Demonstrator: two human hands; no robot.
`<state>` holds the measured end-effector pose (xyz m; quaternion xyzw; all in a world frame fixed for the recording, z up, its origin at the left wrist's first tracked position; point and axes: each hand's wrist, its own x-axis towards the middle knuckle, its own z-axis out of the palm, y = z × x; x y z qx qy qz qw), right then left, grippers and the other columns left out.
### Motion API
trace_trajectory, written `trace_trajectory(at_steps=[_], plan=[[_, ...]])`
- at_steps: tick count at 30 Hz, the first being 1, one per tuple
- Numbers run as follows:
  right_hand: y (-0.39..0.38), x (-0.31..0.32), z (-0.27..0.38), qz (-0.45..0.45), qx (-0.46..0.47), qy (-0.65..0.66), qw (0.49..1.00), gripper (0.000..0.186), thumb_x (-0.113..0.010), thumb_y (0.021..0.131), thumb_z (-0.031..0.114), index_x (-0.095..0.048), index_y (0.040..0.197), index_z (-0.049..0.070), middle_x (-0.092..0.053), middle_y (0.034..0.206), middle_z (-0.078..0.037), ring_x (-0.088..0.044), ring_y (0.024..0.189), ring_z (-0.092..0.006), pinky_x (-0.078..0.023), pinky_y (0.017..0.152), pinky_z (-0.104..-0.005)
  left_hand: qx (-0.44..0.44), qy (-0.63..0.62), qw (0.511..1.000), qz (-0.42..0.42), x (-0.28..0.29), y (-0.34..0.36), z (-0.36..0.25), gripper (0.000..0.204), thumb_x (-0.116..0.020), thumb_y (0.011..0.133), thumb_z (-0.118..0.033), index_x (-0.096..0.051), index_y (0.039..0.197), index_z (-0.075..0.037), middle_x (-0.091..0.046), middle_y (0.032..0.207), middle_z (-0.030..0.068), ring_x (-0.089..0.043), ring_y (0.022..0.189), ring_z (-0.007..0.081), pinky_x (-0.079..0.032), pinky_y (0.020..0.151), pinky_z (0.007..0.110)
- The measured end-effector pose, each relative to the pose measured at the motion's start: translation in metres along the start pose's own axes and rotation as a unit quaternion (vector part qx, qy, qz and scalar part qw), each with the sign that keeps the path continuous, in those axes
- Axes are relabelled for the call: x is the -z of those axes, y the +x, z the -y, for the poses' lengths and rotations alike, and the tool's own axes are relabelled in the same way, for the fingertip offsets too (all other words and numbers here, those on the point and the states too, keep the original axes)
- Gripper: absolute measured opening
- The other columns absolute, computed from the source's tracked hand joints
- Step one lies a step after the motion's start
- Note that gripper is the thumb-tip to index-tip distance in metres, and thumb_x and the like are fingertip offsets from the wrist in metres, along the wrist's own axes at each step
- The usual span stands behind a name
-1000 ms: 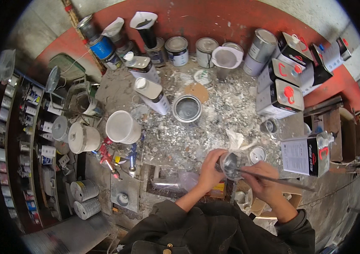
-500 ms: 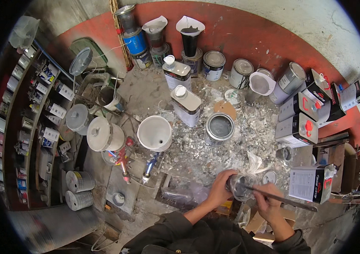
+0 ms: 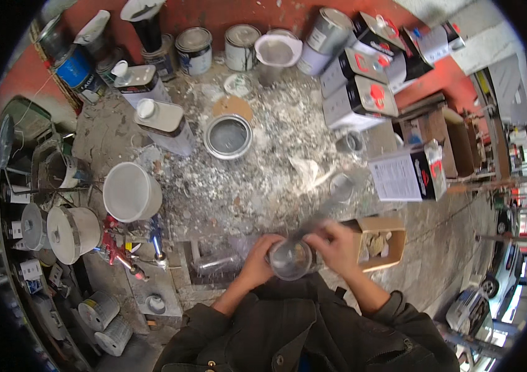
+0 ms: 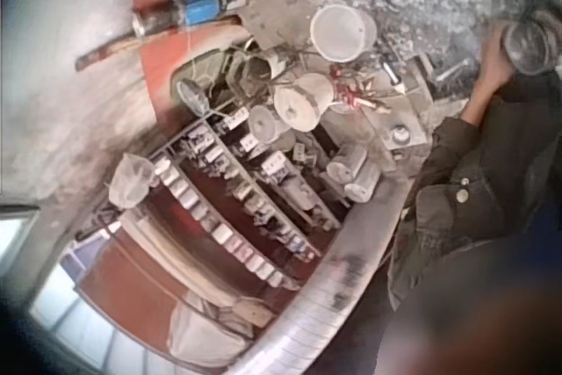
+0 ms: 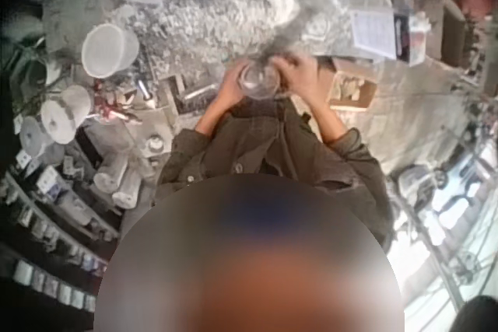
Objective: The person mixes a grey liquid in a small container using a metal strip while crouching in a spray booth. They then walk to a workbench, pour more liquid from a larger can into the container, and continue mixing.
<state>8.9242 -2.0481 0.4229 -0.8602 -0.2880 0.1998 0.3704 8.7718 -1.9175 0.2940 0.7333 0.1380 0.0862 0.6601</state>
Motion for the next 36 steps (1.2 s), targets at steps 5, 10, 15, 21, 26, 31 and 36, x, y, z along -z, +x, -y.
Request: trace_trajectory(at_steps=[5,10,15,21,26,31,36], plan=[[-0.017,0.003,-0.064,-0.028,-0.107,0.305,0.946,0.029,-0.071,0.09,0.007,-0.068,0.118,0.001,-0.073,0.092,-0.004,-0.062,0.075,-0.0074,-0.05,0.065,-0.0239,0.025,-0.106,0.993,-0.038,0.02,-0.026,0.012,0.064,-0.084,0.076,-0.008,-0.051,0.131,-0.004,-0.06,0.126,0.0132,-0.059,0.118,0.0249,-0.047,0.104,0.041],[-0.049,-0.042,-0.158,0.179,-0.17,0.12,0.962,0.023,-0.066,0.095,0.021,-0.073,0.105,0.002,-0.074,0.092,-0.009,-0.067,0.076,-0.0164,-0.053,0.07,-0.0312,-0.018,-0.081,0.973,-0.214,0.047,-0.07,-0.006,0.074,-0.085,0.069,0.004,-0.048,0.132,-0.008,-0.057,0.128,0.0122,-0.056,0.121,0.0277,-0.043,0.107,0.045],[-0.064,-0.123,-0.19,0.256,-0.023,-0.001,0.966,0.034,-0.071,0.089,0.036,-0.074,0.105,0.005,-0.074,0.095,-0.012,-0.071,0.086,-0.032,-0.054,0.078,-0.0443,0.068,0.025,0.929,-0.363,0.05,-0.139,-0.038,0.076,-0.083,0.068,0.004,-0.045,0.133,-0.005,-0.057,0.129,0.0134,-0.056,0.118,0.0247,-0.047,0.101,0.04],[-0.065,-0.191,-0.182,0.207,0.127,-0.099,0.965,0.04,-0.073,0.086,0.037,-0.071,0.1,0.0,-0.072,0.085,-0.02,-0.07,0.083,-0.0394,-0.056,0.077,-0.0466,0.09,-0.071,0.853,-0.508,0.009,-0.212,-0.066,0.078,-0.08,0.068,0.009,-0.044,0.134,-0.007,-0.055,0.132,0.0133,-0.054,0.12,0.0251,-0.048,0.103,0.04],[-0.05,-0.184,-0.167,0.191,0.084,0.024,0.978,0.036,-0.072,0.088,0.036,-0.069,0.087,0.0,-0.071,0.074,-0.013,-0.07,0.069,-0.032,-0.053,0.061,-0.0451,0.066,-0.071,0.843,-0.529,-0.008,-0.233,-0.083,0.068,-0.081,0.071,0.009,-0.05,0.13,-0.006,-0.057,0.128,0.0093,-0.056,0.115,0.0206,-0.049,0.099,0.035],[-0.045,-0.162,-0.183,0.251,-0.077,0.229,0.938,0.026,-0.069,0.094,0.022,-0.067,0.082,-0.001,-0.065,0.067,-0.005,-0.062,0.061,-0.0139,-0.048,0.057,-0.0308,0.078,-0.079,0.838,-0.534,0.0,-0.233,-0.08,0.067,-0.083,0.071,0.007,-0.051,0.128,-0.005,-0.058,0.129,0.0083,-0.056,0.116,0.0189,-0.049,0.097,0.034],[-0.064,-0.166,-0.195,0.23,-0.038,0.047,0.971,0.019,-0.072,0.088,0.018,-0.07,0.093,0.0,-0.071,0.08,-0.012,-0.068,0.072,-0.0239,-0.052,0.067,-0.0353,0.041,-0.072,0.854,-0.513,0.025,-0.242,-0.066,0.075,-0.084,0.071,0.007,-0.045,0.134,-0.005,-0.057,0.132,0.0109,-0.056,0.118,0.0214,-0.046,0.102,0.037]])
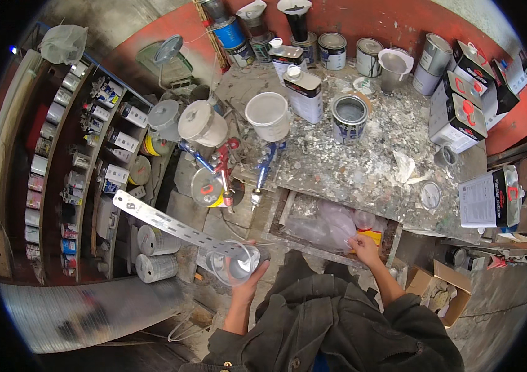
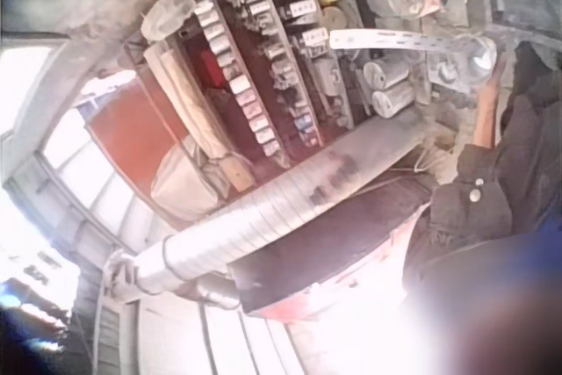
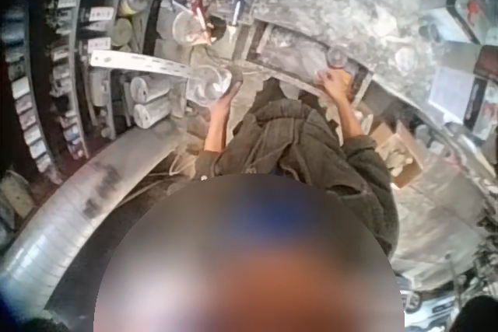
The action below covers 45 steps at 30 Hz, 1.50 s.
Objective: The person mixes a grey liquid in a small container using a metal strip while crouching in a spray booth. They then walk to a workbench, pour more liquid from a larger can into the container, and continue mixing.
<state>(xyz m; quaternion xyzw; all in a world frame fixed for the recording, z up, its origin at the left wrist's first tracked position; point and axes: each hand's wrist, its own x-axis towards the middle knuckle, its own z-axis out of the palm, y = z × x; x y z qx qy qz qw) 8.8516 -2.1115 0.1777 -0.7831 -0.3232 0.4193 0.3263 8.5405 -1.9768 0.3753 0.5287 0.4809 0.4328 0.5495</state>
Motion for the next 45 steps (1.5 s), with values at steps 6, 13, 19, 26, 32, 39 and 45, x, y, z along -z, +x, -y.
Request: trace_trajectory(at_steps=[6,13,19,26,32,39,45], plan=[[-0.022,-0.013,0.062,-0.041,0.292,-0.046,0.954,0.011,-0.069,0.089,0.011,-0.07,0.093,0.001,-0.072,0.102,-0.016,-0.069,0.089,-0.0275,-0.053,0.078,-0.0392,-0.017,0.008,1.0,0.007,0.037,0.029,0.005,0.068,-0.082,0.071,0.008,-0.051,0.13,-0.008,-0.059,0.13,0.0073,-0.056,0.116,0.0194,-0.048,0.099,0.035],[-0.029,-0.051,0.094,0.03,0.179,0.172,0.968,0.011,-0.061,0.087,-0.002,-0.069,0.095,-0.002,-0.073,0.093,-0.01,-0.069,0.086,-0.0222,-0.054,0.081,-0.033,-0.005,0.022,1.0,0.017,0.079,0.056,0.016,0.069,-0.082,0.071,0.009,-0.05,0.13,-0.008,-0.058,0.128,0.007,-0.056,0.116,0.0196,-0.048,0.098,0.034],[0.0,-0.051,-0.006,-0.135,-0.137,0.089,0.977,0.014,-0.063,0.084,0.008,-0.07,0.091,-0.003,-0.073,0.087,-0.014,-0.07,0.075,-0.0228,-0.055,0.066,-0.038,-0.015,0.015,1.0,0.013,0.113,0.074,0.032,0.073,-0.082,0.071,0.008,-0.047,0.133,-0.008,-0.058,0.129,0.0075,-0.056,0.117,0.0195,-0.048,0.099,0.034],[0.035,-0.072,-0.029,-0.025,-0.19,-0.341,0.92,0.044,-0.067,0.081,0.033,-0.069,0.114,0.005,-0.069,0.108,-0.027,-0.067,0.105,-0.0394,-0.053,0.089,-0.0491,-0.021,0.009,1.0,0.002,0.147,0.085,0.033,0.077,-0.082,0.071,0.01,-0.043,0.134,-0.01,-0.058,0.132,0.0093,-0.056,0.118,0.0193,-0.049,0.1,0.037],[0.067,-0.079,-0.021,0.067,-0.119,-0.383,0.914,0.061,-0.064,0.082,0.043,-0.06,0.13,0.007,-0.065,0.121,-0.025,-0.064,0.112,-0.0414,-0.051,0.095,-0.0471,-0.052,0.006,0.998,0.026,0.158,0.097,0.035,0.078,-0.082,0.071,0.01,-0.042,0.135,-0.01,-0.058,0.132,0.0097,-0.056,0.12,0.0205,-0.047,0.103,0.038],[0.08,-0.079,-0.075,-0.066,-0.013,-0.303,0.951,0.052,-0.067,0.079,0.03,-0.062,0.125,0.004,-0.066,0.12,-0.02,-0.063,0.11,-0.0382,-0.051,0.093,-0.0465,-0.053,0.006,0.998,0.032,0.157,0.094,0.034,0.076,-0.083,0.071,0.009,-0.042,0.134,-0.009,-0.06,0.13,0.0105,-0.056,0.122,0.0217,-0.045,0.104,0.037],[0.088,-0.089,-0.108,-0.081,0.024,-0.365,0.927,0.053,-0.072,0.075,0.025,-0.063,0.123,0.005,-0.064,0.123,-0.019,-0.062,0.113,-0.0364,-0.05,0.097,-0.0456,-0.074,0.068,0.995,0.028,0.163,0.087,0.026,0.077,-0.086,0.072,0.002,-0.043,0.135,-0.004,-0.06,0.132,0.0114,-0.059,0.113,0.0184,-0.048,0.098,0.033]])
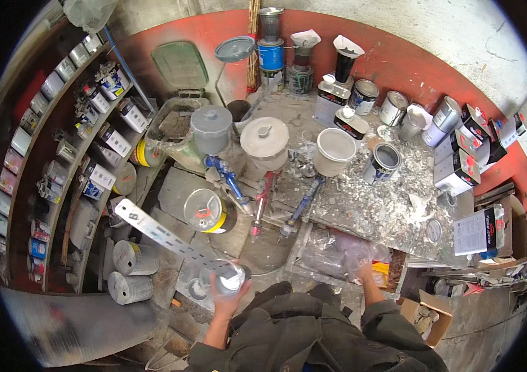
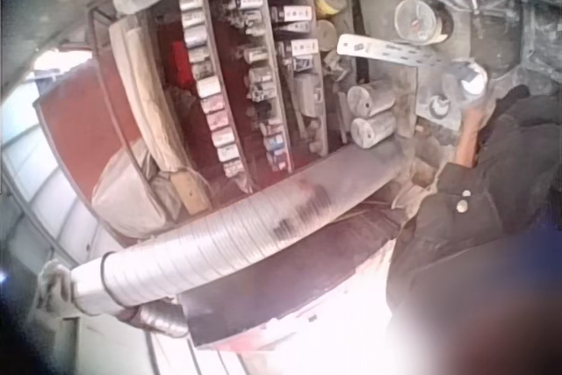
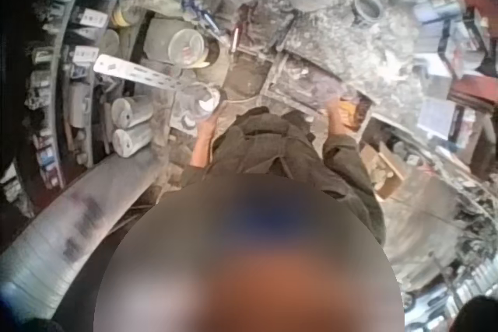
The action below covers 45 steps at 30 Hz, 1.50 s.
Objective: The person mixes a grey liquid in a small container using a metal strip while crouching in a spray booth. They then walk to a workbench, pour more liquid from a larger can into the container, and continue mixing.
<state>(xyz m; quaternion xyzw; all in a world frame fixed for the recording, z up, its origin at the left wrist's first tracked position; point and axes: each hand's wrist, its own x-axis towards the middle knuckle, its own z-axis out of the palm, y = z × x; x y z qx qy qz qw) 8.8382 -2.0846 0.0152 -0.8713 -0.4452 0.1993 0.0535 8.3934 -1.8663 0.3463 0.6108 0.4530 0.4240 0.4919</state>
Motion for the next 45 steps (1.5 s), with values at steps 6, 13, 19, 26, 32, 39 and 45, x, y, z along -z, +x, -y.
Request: trace_trajectory(at_steps=[6,13,19,26,32,39,45], plan=[[-0.004,0.002,-0.005,0.039,-0.095,0.003,0.995,0.04,-0.067,0.079,0.02,-0.066,0.112,-0.002,-0.066,0.109,-0.029,-0.065,0.101,-0.044,-0.053,0.086,-0.0501,0.013,-0.042,0.999,-0.025,0.007,-0.005,-0.002,0.082,-0.085,0.071,0.006,-0.04,0.138,-0.007,-0.057,0.132,0.0114,-0.057,0.115,0.0193,-0.048,0.098,0.034],[-0.049,0.093,0.015,-0.079,-0.136,0.305,0.939,0.027,-0.061,0.091,0.02,-0.071,0.095,-0.004,-0.072,0.081,-0.02,-0.072,0.078,-0.0318,-0.055,0.072,-0.0386,-0.012,-0.043,0.998,-0.041,-0.009,-0.02,0.018,0.087,-0.083,0.071,0.007,-0.034,0.142,-0.004,-0.056,0.135,0.015,-0.056,0.118,0.0224,-0.047,0.1,0.037],[-0.068,0.166,0.028,-0.087,-0.143,0.368,0.915,0.026,-0.064,0.095,0.02,-0.071,0.098,-0.005,-0.074,0.082,-0.011,-0.069,0.066,-0.0157,-0.056,0.062,-0.0305,0.059,-0.084,0.994,-0.037,-0.048,-0.049,0.009,0.086,-0.084,0.071,0.006,-0.036,0.142,-0.005,-0.056,0.135,0.0159,-0.056,0.12,0.0232,-0.047,0.101,0.037],[-0.085,0.216,0.056,-0.175,-0.069,0.433,0.882,0.018,-0.068,0.093,0.01,-0.072,0.106,-0.002,-0.075,0.093,-0.01,-0.069,0.082,-0.0125,-0.055,0.077,-0.0282,0.13,-0.133,0.976,0.117,-0.117,-0.042,0.015,0.083,-0.086,0.073,-0.003,-0.04,0.143,-0.004,-0.053,0.139,0.0121,-0.054,0.125,0.0227,-0.046,0.104,0.037],[-0.111,0.246,0.075,-0.135,-0.035,0.494,0.858,0.018,-0.069,0.093,0.008,-0.069,0.108,-0.003,-0.074,0.098,-0.01,-0.069,0.083,-0.0118,-0.055,0.078,-0.026,-0.007,0.106,0.965,0.238,-0.238,0.015,0.026,0.099,-0.097,0.06,-0.025,-0.043,0.138,0.002,-0.05,0.139,0.019,-0.053,0.128,0.0299,-0.044,0.107,0.04],[-0.174,0.246,0.042,-0.118,-0.143,0.409,0.894,0.019,-0.066,0.096,0.008,-0.068,0.11,-0.004,-0.075,0.096,-0.01,-0.069,0.082,-0.0129,-0.055,0.075,-0.0267,-0.059,-0.027,0.959,0.276,-0.398,0.098,0.033,0.087,-0.091,0.06,-0.01,-0.048,0.135,-0.006,-0.063,0.125,0.0138,-0.061,0.118,0.0287,-0.048,0.098,0.039],[-0.216,0.231,0.011,-0.109,-0.209,0.462,0.855,0.02,-0.062,0.098,0.008,-0.067,0.113,-0.005,-0.074,0.099,-0.012,-0.07,0.083,-0.0152,-0.055,0.076,-0.0282,-0.034,-0.083,0.948,0.307,-0.454,0.147,0.038,0.096,-0.094,0.061,-0.011,-0.043,0.143,-0.003,-0.061,0.131,0.0116,-0.057,0.122,0.0238,-0.046,0.103,0.036]])
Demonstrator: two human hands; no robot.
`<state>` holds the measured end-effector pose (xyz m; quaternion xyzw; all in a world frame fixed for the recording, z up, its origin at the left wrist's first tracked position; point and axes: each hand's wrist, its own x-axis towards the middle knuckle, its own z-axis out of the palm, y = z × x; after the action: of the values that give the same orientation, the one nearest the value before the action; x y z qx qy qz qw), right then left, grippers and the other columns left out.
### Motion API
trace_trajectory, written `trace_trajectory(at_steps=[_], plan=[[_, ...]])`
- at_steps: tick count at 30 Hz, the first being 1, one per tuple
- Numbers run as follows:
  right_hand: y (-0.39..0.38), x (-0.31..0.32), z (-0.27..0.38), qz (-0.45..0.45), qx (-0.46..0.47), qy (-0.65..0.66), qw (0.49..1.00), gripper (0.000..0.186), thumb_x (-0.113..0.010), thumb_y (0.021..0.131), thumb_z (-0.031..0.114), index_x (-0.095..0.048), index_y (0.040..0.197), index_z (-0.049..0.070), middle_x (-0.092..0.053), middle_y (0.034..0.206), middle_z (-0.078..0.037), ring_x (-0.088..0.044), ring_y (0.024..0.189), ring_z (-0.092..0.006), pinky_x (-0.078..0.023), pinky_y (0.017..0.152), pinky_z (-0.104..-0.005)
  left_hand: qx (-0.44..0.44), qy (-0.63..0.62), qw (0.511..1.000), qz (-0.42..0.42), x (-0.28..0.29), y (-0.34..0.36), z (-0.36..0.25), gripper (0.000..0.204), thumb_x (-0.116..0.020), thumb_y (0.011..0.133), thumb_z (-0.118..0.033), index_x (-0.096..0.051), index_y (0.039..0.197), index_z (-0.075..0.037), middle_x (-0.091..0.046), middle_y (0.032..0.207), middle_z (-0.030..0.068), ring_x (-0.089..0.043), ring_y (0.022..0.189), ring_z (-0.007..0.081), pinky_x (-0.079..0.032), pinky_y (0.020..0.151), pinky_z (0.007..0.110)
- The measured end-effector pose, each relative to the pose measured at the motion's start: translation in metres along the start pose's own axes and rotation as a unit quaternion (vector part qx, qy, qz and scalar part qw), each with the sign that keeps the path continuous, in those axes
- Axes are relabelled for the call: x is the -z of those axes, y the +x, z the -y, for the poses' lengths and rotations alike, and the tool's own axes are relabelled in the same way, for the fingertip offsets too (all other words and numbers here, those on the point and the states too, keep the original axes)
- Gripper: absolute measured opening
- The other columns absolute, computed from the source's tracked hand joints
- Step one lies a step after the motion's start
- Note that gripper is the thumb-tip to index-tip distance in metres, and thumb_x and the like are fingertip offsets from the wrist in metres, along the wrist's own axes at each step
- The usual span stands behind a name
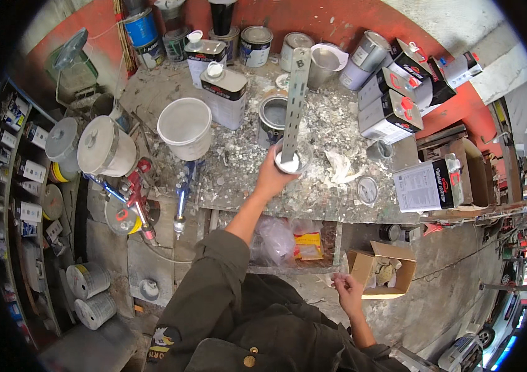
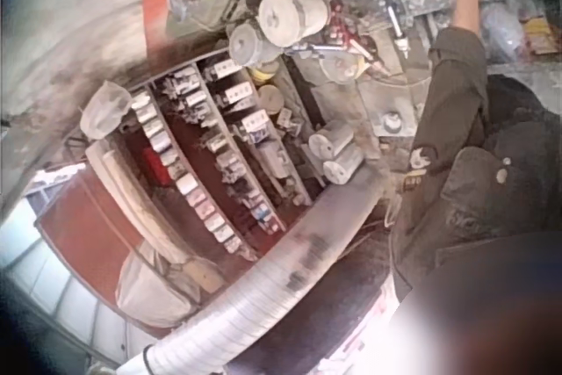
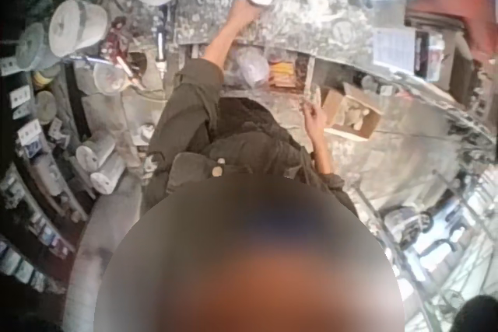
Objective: The person mixes a grey liquid in a small container using a metal strip while crouching in a spray booth. They then walk to a workbench, pour more liquid from a larger can into the container, and continue mixing.
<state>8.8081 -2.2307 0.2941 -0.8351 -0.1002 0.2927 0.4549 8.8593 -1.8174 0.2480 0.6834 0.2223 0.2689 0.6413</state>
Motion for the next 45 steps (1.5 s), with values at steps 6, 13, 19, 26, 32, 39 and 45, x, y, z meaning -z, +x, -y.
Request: trace_trajectory(at_steps=[6,13,19,26,32,39,45], plan=[[0.003,-0.006,-0.013,0.027,-0.043,0.016,0.999,0.021,-0.061,0.1,0.01,-0.065,0.115,-0.005,-0.073,0.099,-0.013,-0.07,0.085,-0.0159,-0.055,0.078,-0.0288,0.025,-0.023,0.999,-0.013,-0.002,0.009,0.009,0.093,-0.093,0.064,-0.011,-0.044,0.143,-0.005,-0.062,0.127,0.0103,-0.058,0.119,0.0218,-0.048,0.1,0.035],[0.013,-0.013,-0.012,0.058,-0.04,0.01,0.997,0.023,-0.06,0.1,0.011,-0.064,0.114,-0.007,-0.073,0.1,-0.014,-0.069,0.086,-0.0169,-0.055,0.079,-0.0295,0.006,-0.041,0.999,-0.017,-0.002,0.013,0.012,0.085,-0.091,0.064,-0.007,-0.048,0.137,-0.006,-0.059,0.128,0.0105,-0.058,0.12,0.0241,-0.049,0.098,0.037],[0.017,-0.014,-0.02,0.069,-0.056,0.005,0.996,0.022,-0.06,0.1,0.01,-0.065,0.114,-0.006,-0.073,0.099,-0.014,-0.07,0.085,-0.0175,-0.056,0.079,-0.0296,-0.046,0.044,0.993,-0.099,-0.01,0.008,0.011,0.084,-0.091,0.061,-0.011,-0.049,0.134,-0.005,-0.056,0.124,0.0146,-0.058,0.115,0.0335,-0.047,0.098,0.042],[0.021,-0.014,-0.024,0.089,-0.042,-0.025,0.995,0.021,-0.06,0.099,0.009,-0.066,0.115,-0.005,-0.075,0.098,-0.013,-0.072,0.086,-0.0174,-0.057,0.079,-0.0296,-0.075,0.078,0.985,-0.131,-0.009,0.007,0.013,0.08,-0.088,0.062,-0.013,-0.051,0.133,-0.006,-0.057,0.124,0.0161,-0.056,0.118,0.0367,-0.046,0.1,0.044],[0.024,-0.01,-0.013,0.082,-0.021,-0.029,0.996,0.023,-0.063,0.099,0.011,-0.066,0.116,-0.004,-0.074,0.1,-0.012,-0.072,0.086,-0.0174,-0.056,0.078,-0.029,-0.025,0.061,0.993,-0.1,-0.005,0.005,0.017,0.082,-0.089,0.065,-0.012,-0.048,0.136,-0.003,-0.057,0.128,0.0143,-0.058,0.117,0.0274,-0.046,0.101,0.038],[0.029,-0.009,-0.01,0.075,0.004,-0.037,0.997,0.022,-0.063,0.098,0.011,-0.067,0.114,-0.003,-0.074,0.099,-0.012,-0.072,0.085,-0.0177,-0.057,0.076,-0.0293,-0.048,0.077,0.989,-0.119,-0.006,0.001,0.017,0.085,-0.089,0.062,-0.014,-0.048,0.136,-0.004,-0.053,0.128,0.018,-0.052,0.12,0.0362,-0.045,0.102,0.045],[0.029,-0.012,-0.012,0.087,0.008,-0.04,0.995,0.02,-0.062,0.097,0.009,-0.068,0.112,-0.002,-0.075,0.097,-0.013,-0.073,0.084,-0.0176,-0.057,0.075,-0.0301,-0.024,0.118,0.984,-0.13,-0.002,-0.009,0.01,0.094,-0.091,0.062,-0.016,-0.041,0.142,-0.005,-0.052,0.132,0.0166,-0.049,0.124,0.0347,-0.039,0.108,0.044]])
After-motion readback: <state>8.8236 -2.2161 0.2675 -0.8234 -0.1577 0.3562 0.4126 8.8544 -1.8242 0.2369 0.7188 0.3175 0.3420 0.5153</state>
